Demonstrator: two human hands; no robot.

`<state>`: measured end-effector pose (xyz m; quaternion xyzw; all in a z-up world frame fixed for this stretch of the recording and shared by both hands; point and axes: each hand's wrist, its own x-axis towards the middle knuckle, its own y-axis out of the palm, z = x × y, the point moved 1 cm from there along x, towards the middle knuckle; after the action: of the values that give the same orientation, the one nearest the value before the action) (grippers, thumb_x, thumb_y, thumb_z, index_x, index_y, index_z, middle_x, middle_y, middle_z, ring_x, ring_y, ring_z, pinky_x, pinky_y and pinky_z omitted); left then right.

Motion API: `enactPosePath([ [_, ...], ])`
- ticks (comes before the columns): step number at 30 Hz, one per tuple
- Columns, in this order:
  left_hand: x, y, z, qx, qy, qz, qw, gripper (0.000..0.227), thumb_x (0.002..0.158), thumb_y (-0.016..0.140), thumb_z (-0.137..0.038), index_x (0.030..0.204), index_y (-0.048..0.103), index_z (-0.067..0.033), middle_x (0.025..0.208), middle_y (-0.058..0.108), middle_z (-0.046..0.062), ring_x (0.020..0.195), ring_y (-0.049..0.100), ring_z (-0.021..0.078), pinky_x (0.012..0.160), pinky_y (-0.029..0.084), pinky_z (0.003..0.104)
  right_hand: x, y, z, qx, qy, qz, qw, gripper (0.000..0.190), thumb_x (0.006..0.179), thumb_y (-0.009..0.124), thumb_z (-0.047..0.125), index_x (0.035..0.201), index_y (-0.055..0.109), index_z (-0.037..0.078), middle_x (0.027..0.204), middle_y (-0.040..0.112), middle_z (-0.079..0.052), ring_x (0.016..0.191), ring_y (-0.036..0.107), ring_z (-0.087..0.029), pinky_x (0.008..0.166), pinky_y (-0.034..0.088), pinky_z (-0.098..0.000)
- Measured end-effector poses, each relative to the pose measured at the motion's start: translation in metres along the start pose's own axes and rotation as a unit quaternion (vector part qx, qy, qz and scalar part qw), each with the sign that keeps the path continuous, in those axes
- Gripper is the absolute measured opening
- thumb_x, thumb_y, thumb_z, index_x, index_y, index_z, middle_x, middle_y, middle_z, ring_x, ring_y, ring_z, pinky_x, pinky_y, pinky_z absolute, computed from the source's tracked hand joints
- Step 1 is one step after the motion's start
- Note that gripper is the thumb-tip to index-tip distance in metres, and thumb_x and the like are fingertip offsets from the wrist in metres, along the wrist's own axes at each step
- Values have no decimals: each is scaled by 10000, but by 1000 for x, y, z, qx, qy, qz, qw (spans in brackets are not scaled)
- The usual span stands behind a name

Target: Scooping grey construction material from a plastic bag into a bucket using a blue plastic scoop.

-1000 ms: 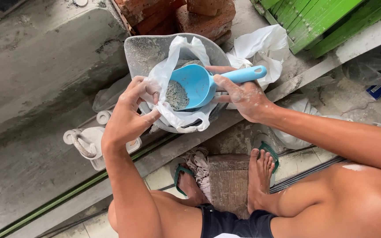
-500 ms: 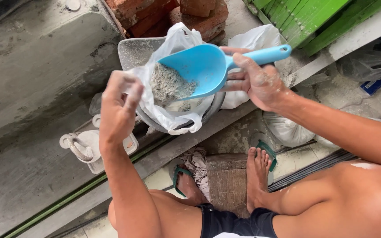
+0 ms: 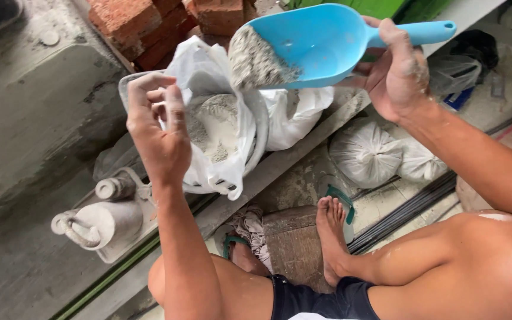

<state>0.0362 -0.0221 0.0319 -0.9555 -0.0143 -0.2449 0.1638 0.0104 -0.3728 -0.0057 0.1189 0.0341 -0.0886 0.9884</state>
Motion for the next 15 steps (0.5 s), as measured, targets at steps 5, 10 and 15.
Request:
enactPosePath([
  [5,-1,58,15,113,81,113,984,85,1027,640,-98,1098,598,-81,1043,635,97,955,564,221,830,471,348,-6,-59,-4,-65,-106,13,992,663,1041,496,615,1512,369,166,1538,442,-212,1421,504,-474,1099,623,-688],
  [10,-20,109,16,277,14,125,953,460,887,700,-582,1077,682,-163,1170,508,110,1059,444,330,839,397,482,1,-105,-37,-40,-35,-145,988,660,913,541,604,1423,554,186,1253,649,-94,1145,696,-303,909,735,-572],
  [15,-32,130,34,367,-45,138,919,698,811,677,-797,1078,711,-153,1222,473,169,1015,411,422,730,395,566,5,-103,-62,-50,13,-231,972,513,946,534,492,1279,656,122,1019,696,-96,896,749,-260,769,744,-561],
])
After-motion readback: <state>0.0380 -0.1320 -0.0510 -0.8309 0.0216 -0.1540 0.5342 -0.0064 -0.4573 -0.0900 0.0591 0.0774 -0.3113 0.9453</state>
